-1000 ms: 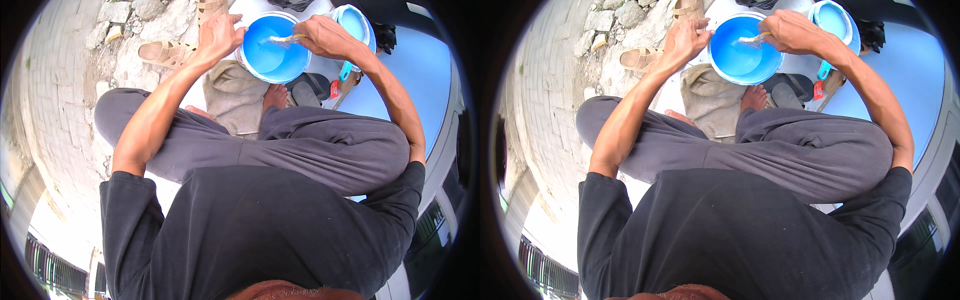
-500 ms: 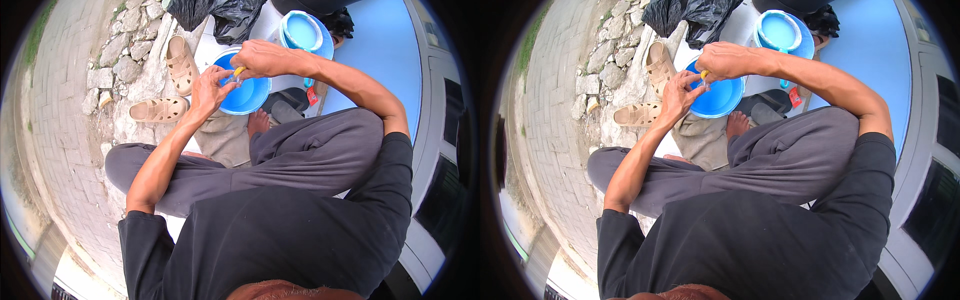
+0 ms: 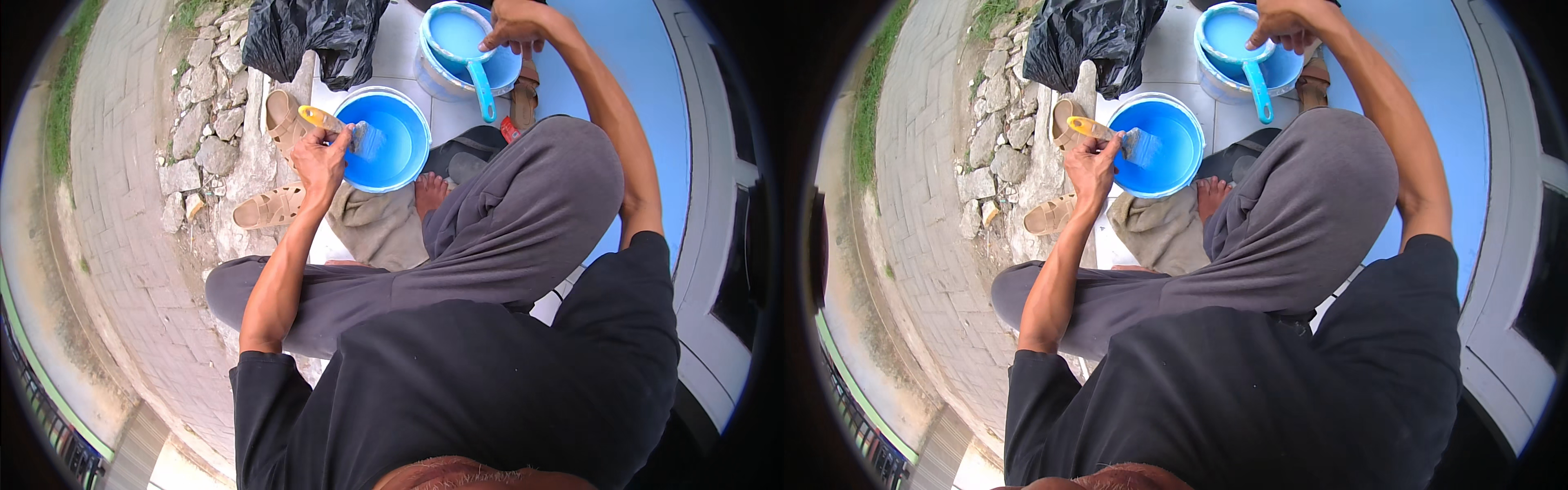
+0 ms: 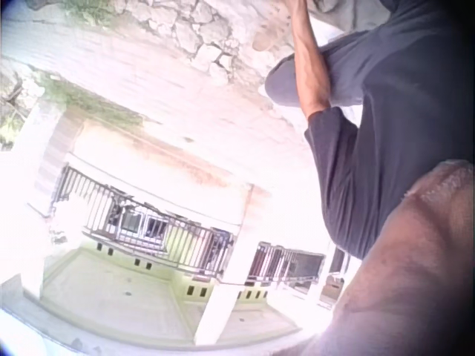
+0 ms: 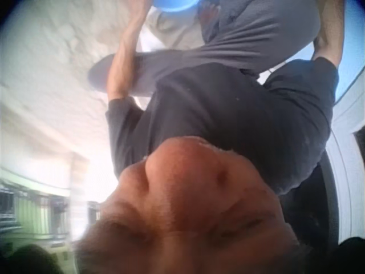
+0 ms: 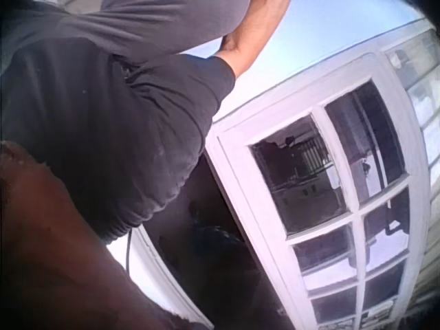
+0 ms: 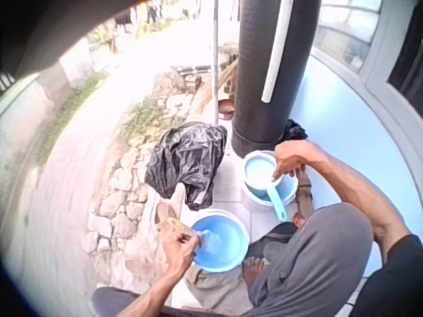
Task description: The person mixes blue paint in a bucket using a paintbrush, occasionally pouring more liquid from another container into the bucket.
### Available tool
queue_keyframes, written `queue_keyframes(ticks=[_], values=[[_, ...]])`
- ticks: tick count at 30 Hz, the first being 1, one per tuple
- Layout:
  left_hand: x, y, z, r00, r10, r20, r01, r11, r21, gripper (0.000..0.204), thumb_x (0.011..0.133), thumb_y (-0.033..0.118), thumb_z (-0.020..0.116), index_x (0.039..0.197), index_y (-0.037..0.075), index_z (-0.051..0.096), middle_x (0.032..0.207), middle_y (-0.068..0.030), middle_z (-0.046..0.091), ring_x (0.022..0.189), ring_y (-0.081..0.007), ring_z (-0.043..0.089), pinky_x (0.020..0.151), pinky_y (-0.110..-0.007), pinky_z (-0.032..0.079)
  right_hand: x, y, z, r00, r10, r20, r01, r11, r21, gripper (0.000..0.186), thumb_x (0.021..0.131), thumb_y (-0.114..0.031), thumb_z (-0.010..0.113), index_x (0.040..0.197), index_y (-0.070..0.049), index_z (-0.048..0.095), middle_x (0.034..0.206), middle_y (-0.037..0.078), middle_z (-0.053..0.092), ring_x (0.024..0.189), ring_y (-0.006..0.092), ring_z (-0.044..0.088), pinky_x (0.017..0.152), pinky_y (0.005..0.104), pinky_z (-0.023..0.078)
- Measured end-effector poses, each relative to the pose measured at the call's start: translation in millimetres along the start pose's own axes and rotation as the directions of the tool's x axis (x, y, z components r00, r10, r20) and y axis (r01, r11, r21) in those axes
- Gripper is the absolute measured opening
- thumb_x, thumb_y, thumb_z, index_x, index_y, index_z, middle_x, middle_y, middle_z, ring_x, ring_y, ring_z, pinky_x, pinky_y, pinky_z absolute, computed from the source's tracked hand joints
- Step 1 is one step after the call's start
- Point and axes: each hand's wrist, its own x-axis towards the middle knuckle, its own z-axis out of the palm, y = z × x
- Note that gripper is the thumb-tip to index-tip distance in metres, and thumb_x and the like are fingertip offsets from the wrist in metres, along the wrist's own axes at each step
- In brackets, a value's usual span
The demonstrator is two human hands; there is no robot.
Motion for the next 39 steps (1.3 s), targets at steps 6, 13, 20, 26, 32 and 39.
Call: queue_keyframes(ticks=[6, 13, 20, 26, 32, 39], values=[[1, -4, 8, 0.994, 0.046, -0.095, -0.05, 0.998, -0.037, 0.034, 0.077, 0.029, 0.082, 0.084, -0.003, 0.074, 0.067, -0.0082, 0.07, 0.06, -0.0141, 0.064, 0.061, -0.031, 0.05, -13, 33, 97, 0.98, 0.199, 0.008, -0.187, 0.905, 0.382, 0.065, 0.069, -0.054, 0.086, 0.086, 0.007, 0.073, 0.068, 0.017, 0.066, 0.054, 0.0249, 0.066, 0.046, 0.0307, 0.049], [-3, -8, -5, 0.99, 0.033, -0.135, -0.033, 0.999, 0.007, 0.033, 0.081, 0.028, 0.081, 0.084, -0.004, 0.075, 0.069, -0.0079, 0.07, 0.06, -0.0132, 0.062, 0.059, -0.03, 0.048, -8, 9, 149, 0.958, 0.252, -0.14, -0.131, 0.813, 0.568, 0.045, 0.069, -0.043, 0.086, 0.088, -0.003, 0.078, 0.085, 0.014, 0.073, 0.082, 0.0264, 0.07, 0.074, 0.0368, 0.05], [1, -19, -2, 0.984, 0.113, -0.14, -0.126, 0.988, -0.092, 0.032, 0.082, 0.026, 0.079, 0.091, -0.004, 0.076, 0.071, -0.0106, 0.072, 0.063, -0.0153, 0.065, 0.062, -0.031, 0.05, 3, 3, 139, 0.93, 0.354, -0.1, -0.217, 0.747, 0.629, 0.05, 0.07, -0.038, 0.086, 0.097, 0.003, 0.075, 0.094, 0.018, 0.073, 0.088, 0.0288, 0.071, 0.081, 0.0373, 0.052], [-3, -16, -8, 0.992, 0.068, -0.108, -0.076, 0.994, -0.078, 0.032, 0.082, 0.026, 0.079, 0.091, -0.004, 0.076, 0.071, -0.0102, 0.072, 0.063, -0.0138, 0.065, 0.062, -0.031, 0.05, 5, -11, 137, 0.895, 0.438, -0.088, -0.303, 0.738, 0.603, 0.048, 0.073, -0.035, 0.081, 0.101, 0.004, 0.073, 0.1, 0.021, 0.071, 0.092, 0.0314, 0.07, 0.083, 0.0392, 0.052], [-3, -18, -8, 0.989, 0.101, -0.104, -0.109, 0.991, -0.078, 0.028, 0.082, 0.022, 0.078, 0.094, -0.003, 0.077, 0.073, -0.0093, 0.073, 0.066, -0.0129, 0.065, 0.063, -0.029, 0.051, 11, -16, 169, 0.839, 0.411, -0.356, -0.194, 0.838, 0.51, 0.052, 0.072, -0.039, 0.075, 0.098, 0.006, 0.072, 0.095, 0.023, 0.071, 0.09, 0.0351, 0.068, 0.088, 0.0446, 0.047], [-4, -13, -9, 0.994, 0.063, -0.091, -0.073, 0.991, -0.113, 0.026, 0.083, 0.02, 0.077, 0.097, -0.001, 0.077, 0.076, -0.0081, 0.073, 0.068, -0.0127, 0.066, 0.064, -0.029, 0.051, 11, -16, 179, 0.783, 0.459, -0.419, -0.126, 0.777, 0.617, 0.044, 0.072, -0.033, 0.073, 0.095, 0.004, 0.071, 0.095, 0.024, 0.07, 0.096, 0.0367, 0.066, 0.093, 0.0465, 0.044]])
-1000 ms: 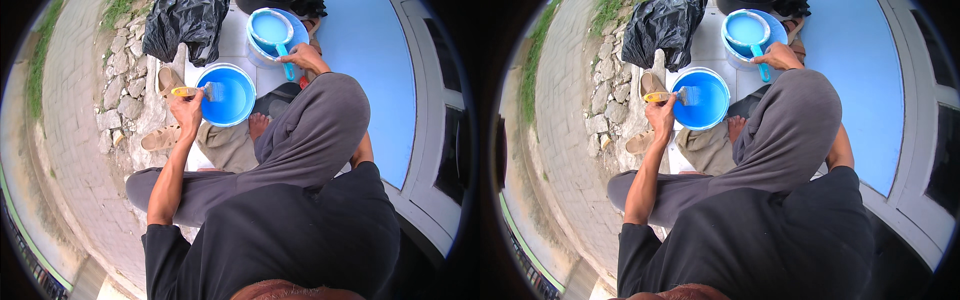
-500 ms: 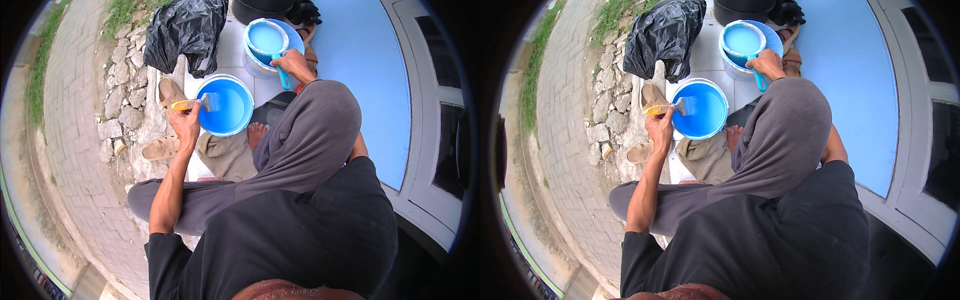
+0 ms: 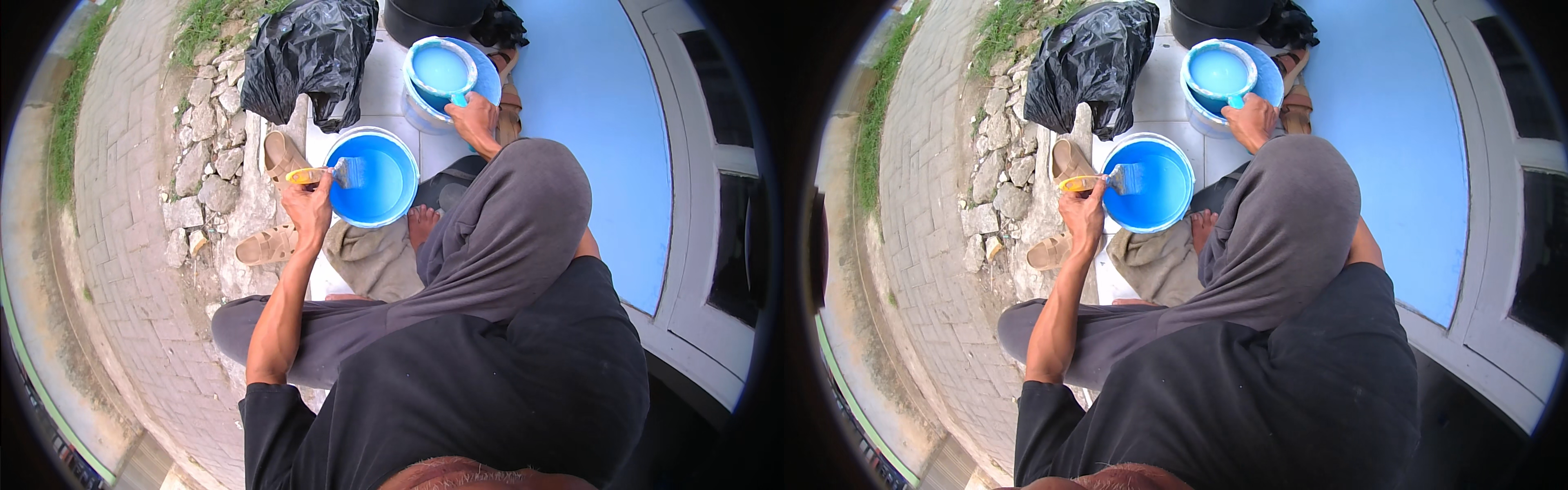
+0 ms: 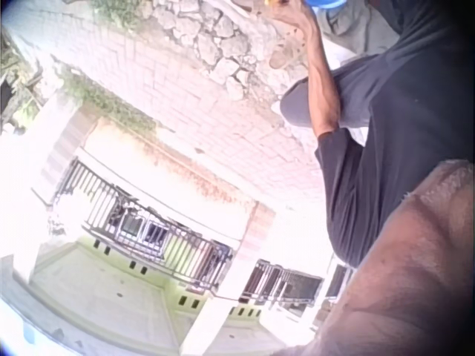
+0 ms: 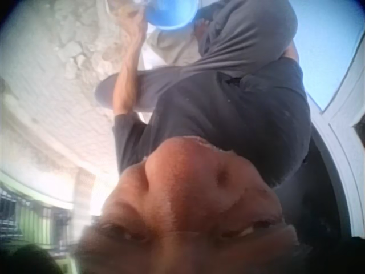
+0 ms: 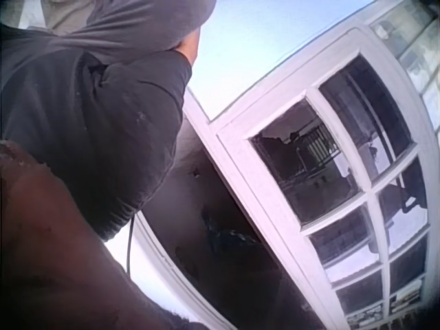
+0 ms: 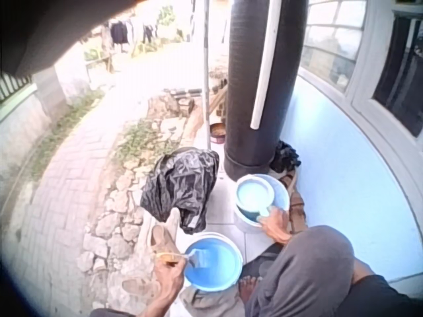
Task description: The person mixes blue paint in a bucket using a paintbrush, occasionally pouring more liquid from another container into the bucket.
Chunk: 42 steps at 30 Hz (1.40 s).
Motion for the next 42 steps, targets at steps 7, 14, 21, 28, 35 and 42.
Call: queue_keyframes(ticks=[7, 14, 21, 28, 35, 42], values=[[6, 0, 4, 1.0, 0.007, 0.009, -0.007, 1.0, -0.025, 0.026, 0.083, 0.02, 0.078, 0.094, -0.003, 0.076, 0.074, -0.0066, 0.072, 0.066, -0.0117, 0.064, 0.063, -0.028, 0.05, 3, 10, -10, 1.0, 0.011, -0.024, -0.008, 0.994, 0.111, 0.036, 0.07, -0.032, 0.074, 0.087, 0.0, 0.071, 0.088, 0.022, 0.071, 0.083, 0.0359, 0.068, 0.076, 0.0446, 0.051], [6, 0, 4, 1.0, 0.005, -0.003, -0.005, 0.998, -0.063, 0.027, 0.083, 0.021, 0.079, 0.088, -0.005, 0.075, 0.07, -0.0056, 0.07, 0.062, -0.0102, 0.06, 0.058, -0.029, 0.047, -14, -4, -50, 0.998, -0.024, -0.056, 0.031, 0.992, 0.126, 0.035, 0.068, -0.032, 0.074, 0.083, 0.0, 0.07, 0.079, 0.02, 0.07, 0.076, 0.032, 0.069, 0.073, 0.0421, 0.051], [6, -2, 1, 1.0, -0.02, -0.012, 0.019, 0.997, -0.081, 0.027, 0.082, 0.022, 0.079, 0.085, -0.005, 0.074, 0.068, -0.0048, 0.068, 0.06, -0.0098, 0.059, 0.056, -0.028, 0.046, -24, 1, -82, 0.999, 0.001, -0.033, 0.004, 0.989, 0.146, 0.038, 0.067, -0.027, 0.077, 0.092, 0.002, 0.072, 0.078, 0.015, 0.071, 0.072, 0.0231, 0.068, 0.069, 0.0375, 0.05], [1, 9, -2, 0.999, -0.039, -0.005, 0.039, 0.997, -0.064, 0.026, 0.082, 0.021, 0.079, 0.085, -0.005, 0.075, 0.068, -0.005, 0.069, 0.06, -0.0099, 0.06, 0.056, -0.028, 0.047, -40, -11, -121, 0.997, -0.04, 0.062, 0.026, 0.978, 0.207, 0.037, 0.066, -0.022, 0.077, 0.095, 0.002, 0.073, 0.075, 0.01, 0.069, 0.068, 0.0165, 0.063, 0.065, 0.0342, 0.049], [1, 5, -5, 1.0, -0.015, -0.021, 0.014, 0.997, -0.07, 0.028, 0.08, 0.021, 0.079, 0.084, -0.006, 0.074, 0.068, -0.0058, 0.069, 0.06, -0.0102, 0.06, 0.056, -0.028, 0.047, -52, -22, -132, 0.962, -0.191, 0.195, 0.154, 0.97, 0.19, 0.035, 0.066, -0.017, 0.076, 0.092, 0.005, 0.071, 0.074, 0.01, 0.068, 0.065, 0.0148, 0.061, 0.063, 0.0326, 0.049], [-2, 11, -5, 0.999, -0.035, -0.021, 0.033, 0.998, -0.058, 0.029, 0.08, 0.022, 0.079, 0.083, -0.006, 0.074, 0.068, -0.0066, 0.07, 0.06, -0.0106, 0.062, 0.057, -0.029, 0.048, -58, -25, -124, 0.922, -0.305, 0.24, 0.257, 0.943, 0.209, 0.029, 0.065, -0.015, 0.074, 0.086, 0.004, 0.069, 0.07, 0.012, 0.067, 0.063, 0.0161, 0.06, 0.062, 0.0332, 0.048]])
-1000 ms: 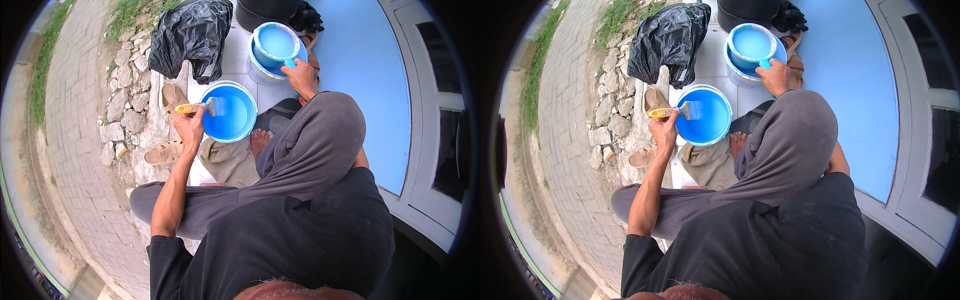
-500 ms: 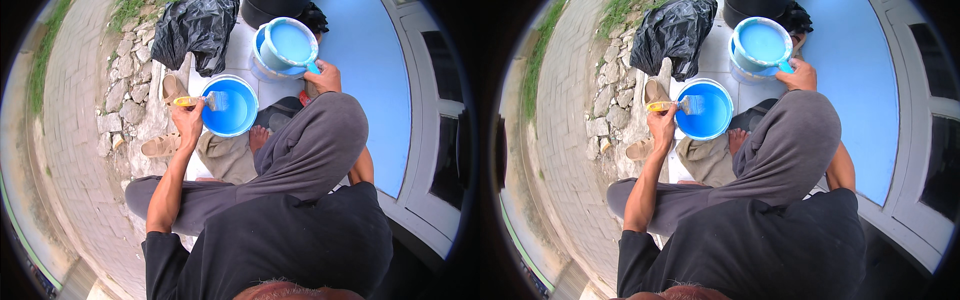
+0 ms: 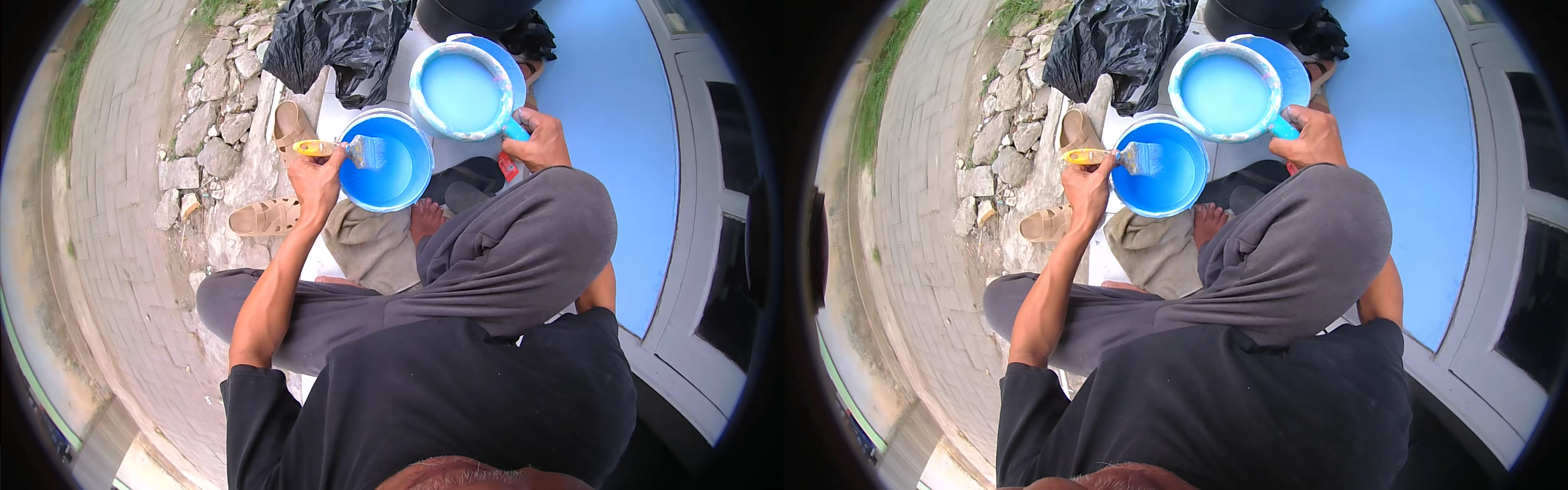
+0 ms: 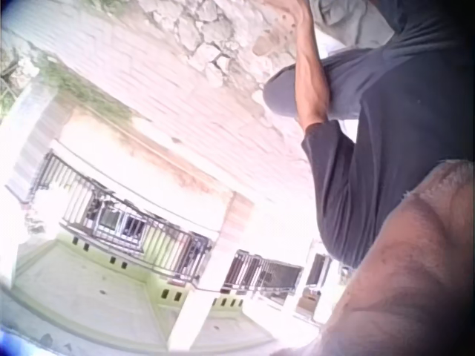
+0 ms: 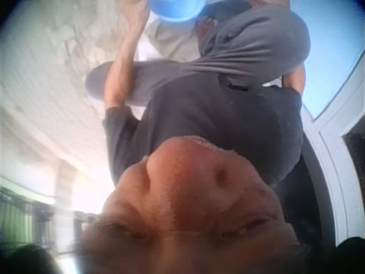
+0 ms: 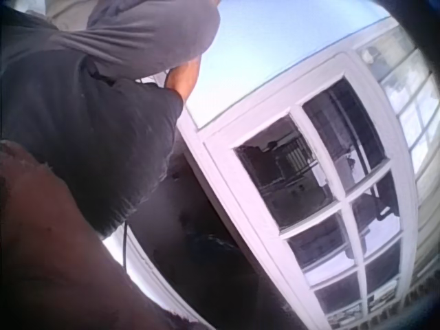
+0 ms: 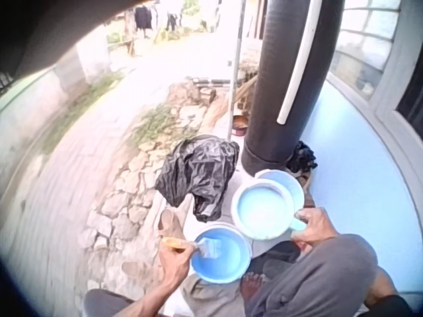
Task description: The person mixes blue paint in a bucket using a paintbrush, occasionally pouring more liquid from another container into the bucket.
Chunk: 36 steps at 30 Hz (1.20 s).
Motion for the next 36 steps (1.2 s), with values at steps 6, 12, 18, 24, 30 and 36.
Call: queue_keyframes(ticks=[6, 12, 18, 24, 30, 36], values=[[-3, 1, 0, 1.0, -0.005, 0.0, 0.005, 0.999, -0.037, 0.028, 0.08, 0.022, 0.079, 0.082, -0.005, 0.074, 0.067, -0.0061, 0.07, 0.059, -0.0098, 0.062, 0.056, -0.028, 0.048, 3, -14, 5, 0.997, -0.068, 0.045, 0.072, 0.992, -0.104, 0.024, 0.066, -0.013, 0.072, 0.084, 0.002, 0.066, 0.071, 0.011, 0.062, 0.065, 0.0161, 0.058, 0.062, 0.0335, 0.047], [-5, 5, -2, 0.998, -0.043, 0.044, 0.044, 0.998, -0.035, 0.027, 0.082, 0.022, 0.08, 0.086, -0.005, 0.075, 0.076, -0.0071, 0.073, 0.065, -0.0104, 0.065, 0.06, -0.025, 0.049, 10, -26, 7, 0.97, -0.24, 0.037, 0.242, 0.945, -0.22, 0.025, 0.064, -0.016, 0.073, 0.081, 0.001, 0.064, 0.074, 0.015, 0.063, 0.068, 0.0256, 0.059, 0.065, 0.0376, 0.047], [-5, -5, 1, 0.998, -0.036, 0.045, 0.039, 0.997, -0.071, 0.027, 0.083, 0.021, 0.079, 0.086, -0.005, 0.074, 0.076, -0.0067, 0.073, 0.066, -0.0096, 0.065, 0.06, -0.025, 0.049, 13, -27, 11, 0.935, -0.352, 0.039, 0.346, 0.887, -0.306, 0.025, 0.062, -0.016, 0.074, 0.081, -0.002, 0.065, 0.077, 0.013, 0.065, 0.074, 0.0277, 0.058, 0.069, 0.0402, 0.047], [-6, 1, -2, 0.998, -0.038, 0.043, 0.038, 0.999, -0.01, 0.026, 0.083, 0.021, 0.078, 0.085, -0.005, 0.074, 0.076, -0.0066, 0.073, 0.065, -0.0096, 0.065, 0.06, -0.025, 0.049, 12, -27, 12, 0.907, -0.417, 0.056, 0.404, 0.826, -0.393, 0.028, 0.061, -0.014, 0.077, 0.085, -0.004, 0.066, 0.079, 0.01, 0.064, 0.077, 0.0274, 0.058, 0.072, 0.0404, 0.047], [-6, 1, -1, 0.998, -0.049, 0.05, 0.051, 0.998, -0.027, 0.026, 0.083, 0.021, 0.079, 0.085, -0.005, 0.074, 0.075, -0.0065, 0.073, 0.065, -0.0095, 0.065, 0.06, -0.025, 0.049, 11, -29, 11, 0.904, -0.422, 0.069, 0.404, 0.788, -0.465, 0.033, 0.061, -0.014, 0.08, 0.091, -0.004, 0.07, 0.08, 0.011, 0.065, 0.079, 0.0293, 0.061, 0.076, 0.0418, 0.049], [-5, -5, 1, 0.997, -0.049, 0.053, 0.049, 0.999, -0.008, 0.024, 0.083, 0.019, 0.079, 0.084, -0.004, 0.074, 0.075, -0.0064, 0.073, 0.066, -0.0093, 0.065, 0.059, -0.025, 0.049, 10, -30, 10, 0.907, -0.415, 0.067, 0.394, 0.784, -0.479, 0.036, 0.06, -0.013, 0.082, 0.093, -0.003, 0.072, 0.081, 0.013, 0.067, 0.079, 0.0312, 0.062, 0.077, 0.0432, 0.05]])
